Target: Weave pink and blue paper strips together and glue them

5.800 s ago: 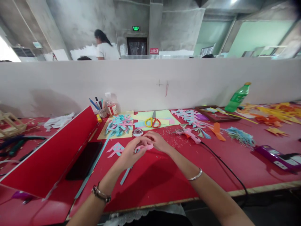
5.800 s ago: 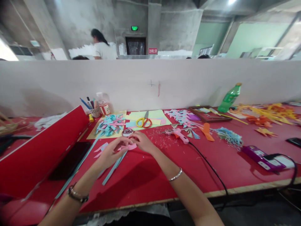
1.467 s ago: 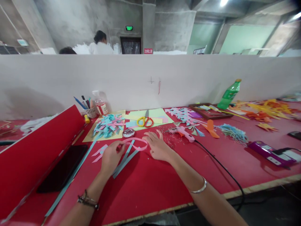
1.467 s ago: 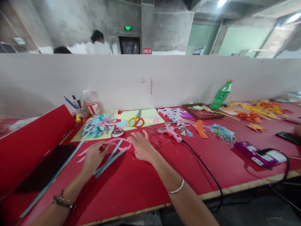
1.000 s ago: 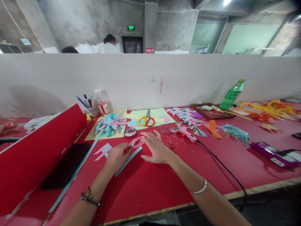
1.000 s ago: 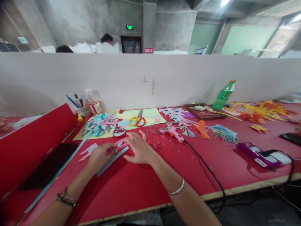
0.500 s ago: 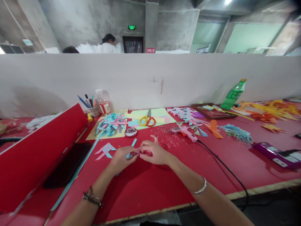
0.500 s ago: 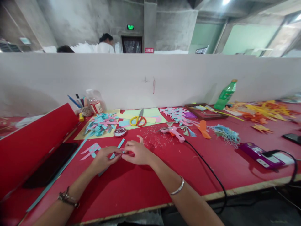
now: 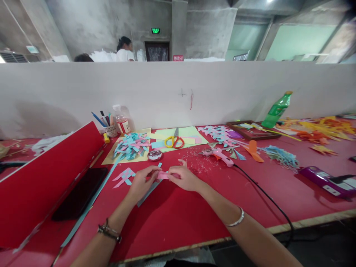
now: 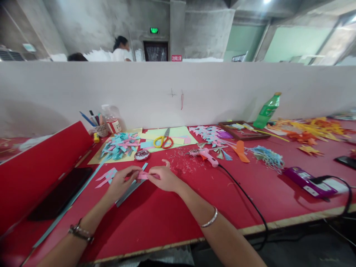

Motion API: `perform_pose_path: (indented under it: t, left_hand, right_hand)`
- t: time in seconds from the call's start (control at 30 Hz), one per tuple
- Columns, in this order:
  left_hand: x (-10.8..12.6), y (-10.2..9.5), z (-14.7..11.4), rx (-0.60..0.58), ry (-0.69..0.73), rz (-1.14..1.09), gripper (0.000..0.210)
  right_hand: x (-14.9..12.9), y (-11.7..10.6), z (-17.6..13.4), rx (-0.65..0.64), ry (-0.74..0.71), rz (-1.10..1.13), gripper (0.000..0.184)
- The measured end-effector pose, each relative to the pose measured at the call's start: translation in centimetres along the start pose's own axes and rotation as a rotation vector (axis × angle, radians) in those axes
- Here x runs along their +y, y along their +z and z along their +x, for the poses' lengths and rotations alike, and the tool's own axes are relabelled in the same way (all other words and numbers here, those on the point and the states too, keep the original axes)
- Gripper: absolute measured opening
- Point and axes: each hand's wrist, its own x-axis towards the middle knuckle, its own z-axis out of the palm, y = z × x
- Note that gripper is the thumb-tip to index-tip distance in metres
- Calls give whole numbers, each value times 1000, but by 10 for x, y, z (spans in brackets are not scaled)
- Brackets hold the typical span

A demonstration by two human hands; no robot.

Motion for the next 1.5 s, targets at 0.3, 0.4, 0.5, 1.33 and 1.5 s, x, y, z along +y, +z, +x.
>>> perform_pose_path:
  t: [0.3, 0.4, 0.5, 1.33, 1.5]
  left_hand:
    - [0, 0, 0, -65, -98, -128, 32]
    - [-1, -2, 0, -94, -89, -128, 31]
    - [-1, -2, 1, -112, -90, -129, 31]
    - [0, 0, 0, -137, -139, -62, 29]
    - [1, -2, 2, -136, -188, -88, 30]
  right_hand:
    - [10, 4, 2, 95, 76, 51, 25]
    - [8, 2, 3, 99, 94, 80, 25]
    - [6, 0, 3, 100, 103, 92, 25]
    - [13, 5, 2, 63, -44, 205, 17]
    - [13, 2, 3, 53, -17, 195, 18]
